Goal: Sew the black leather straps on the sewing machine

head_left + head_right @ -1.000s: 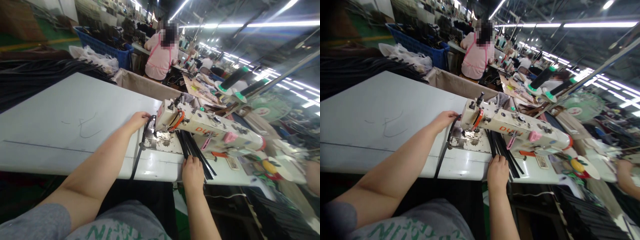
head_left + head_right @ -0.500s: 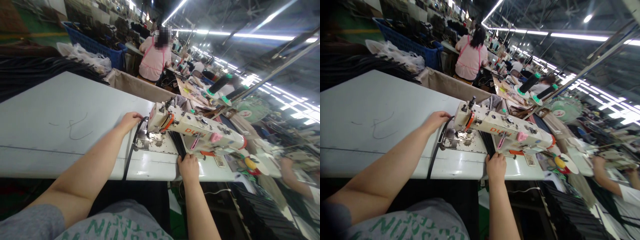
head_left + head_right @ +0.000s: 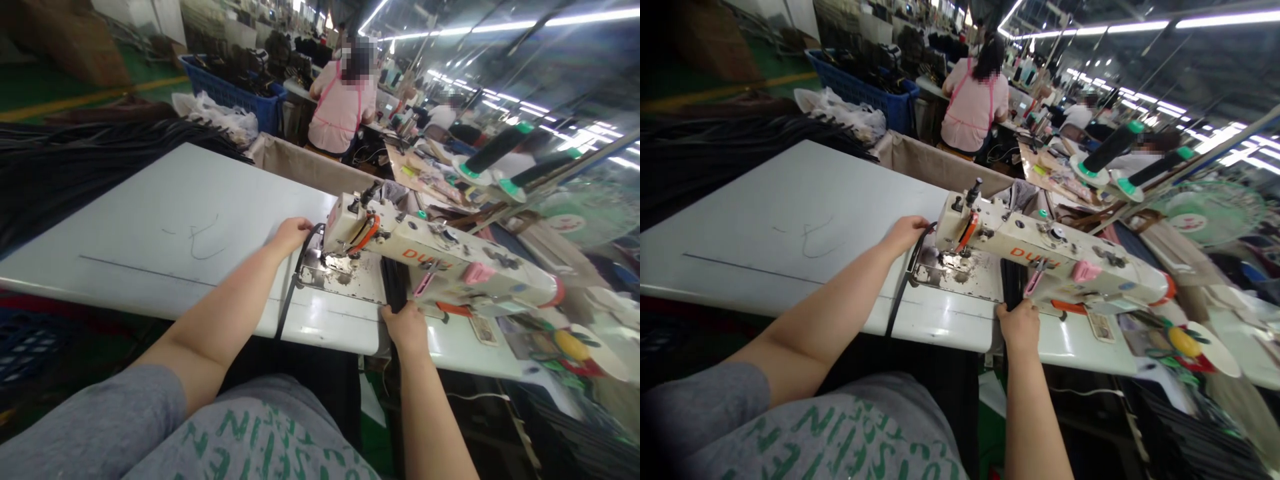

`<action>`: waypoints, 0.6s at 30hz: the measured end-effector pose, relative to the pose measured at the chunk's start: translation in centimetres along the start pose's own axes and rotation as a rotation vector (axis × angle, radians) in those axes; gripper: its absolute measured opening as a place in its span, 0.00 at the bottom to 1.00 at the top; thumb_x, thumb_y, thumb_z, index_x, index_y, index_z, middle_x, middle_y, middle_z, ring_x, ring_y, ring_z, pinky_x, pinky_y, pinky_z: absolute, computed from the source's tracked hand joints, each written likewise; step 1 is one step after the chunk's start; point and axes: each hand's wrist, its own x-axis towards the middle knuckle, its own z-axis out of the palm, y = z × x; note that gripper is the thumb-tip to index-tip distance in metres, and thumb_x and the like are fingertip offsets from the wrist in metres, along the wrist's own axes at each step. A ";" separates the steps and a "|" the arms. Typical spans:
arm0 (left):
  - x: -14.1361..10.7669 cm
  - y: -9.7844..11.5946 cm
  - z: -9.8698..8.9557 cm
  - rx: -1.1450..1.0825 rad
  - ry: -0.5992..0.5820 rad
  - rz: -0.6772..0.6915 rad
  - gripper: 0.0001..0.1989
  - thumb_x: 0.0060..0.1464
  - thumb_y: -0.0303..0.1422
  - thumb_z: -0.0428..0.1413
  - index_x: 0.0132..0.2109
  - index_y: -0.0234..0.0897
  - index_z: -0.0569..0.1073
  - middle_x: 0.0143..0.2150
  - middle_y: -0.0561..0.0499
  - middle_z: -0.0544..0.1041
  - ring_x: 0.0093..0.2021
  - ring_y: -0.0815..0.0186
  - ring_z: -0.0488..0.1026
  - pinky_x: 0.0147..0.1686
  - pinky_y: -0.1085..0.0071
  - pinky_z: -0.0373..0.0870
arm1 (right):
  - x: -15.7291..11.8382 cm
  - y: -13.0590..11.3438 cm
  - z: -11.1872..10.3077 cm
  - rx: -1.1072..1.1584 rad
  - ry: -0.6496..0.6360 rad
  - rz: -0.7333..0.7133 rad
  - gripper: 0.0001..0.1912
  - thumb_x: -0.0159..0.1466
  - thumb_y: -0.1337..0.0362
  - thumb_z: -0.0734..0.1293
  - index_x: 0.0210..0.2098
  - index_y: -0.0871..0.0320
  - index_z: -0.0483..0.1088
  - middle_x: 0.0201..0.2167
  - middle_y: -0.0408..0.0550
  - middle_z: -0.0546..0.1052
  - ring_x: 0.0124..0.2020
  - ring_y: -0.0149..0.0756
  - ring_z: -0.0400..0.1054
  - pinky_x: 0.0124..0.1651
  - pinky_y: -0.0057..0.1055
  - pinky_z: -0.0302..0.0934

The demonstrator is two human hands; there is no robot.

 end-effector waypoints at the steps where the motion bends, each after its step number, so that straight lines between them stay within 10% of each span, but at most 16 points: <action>1: 0.0 0.0 0.0 -0.001 -0.008 0.002 0.09 0.49 0.34 0.61 0.36 0.38 0.84 0.37 0.47 0.85 0.42 0.57 0.81 0.43 0.67 0.72 | -0.2 -0.2 -0.1 -0.003 0.012 -0.006 0.22 0.66 0.58 0.65 0.50 0.73 0.72 0.41 0.71 0.79 0.41 0.58 0.76 0.44 0.45 0.66; 11: -0.1 0.1 -0.2 -0.021 0.008 0.012 0.09 0.49 0.29 0.58 0.36 0.38 0.83 0.37 0.48 0.85 0.42 0.57 0.81 0.46 0.66 0.73 | -0.3 -1.4 -0.5 -0.107 0.084 -0.102 0.16 0.65 0.73 0.60 0.45 0.80 0.72 0.39 0.81 0.78 0.41 0.60 0.76 0.44 0.45 0.65; 18: -0.5 1.0 -0.9 -0.226 0.046 -0.062 0.12 0.47 0.29 0.59 0.41 0.36 0.81 0.41 0.46 0.84 0.46 0.57 0.81 0.53 0.62 0.75 | -1.7 -1.6 -0.6 -0.116 0.155 -0.060 0.17 0.70 0.64 0.60 0.47 0.74 0.72 0.43 0.77 0.77 0.46 0.64 0.74 0.42 0.45 0.64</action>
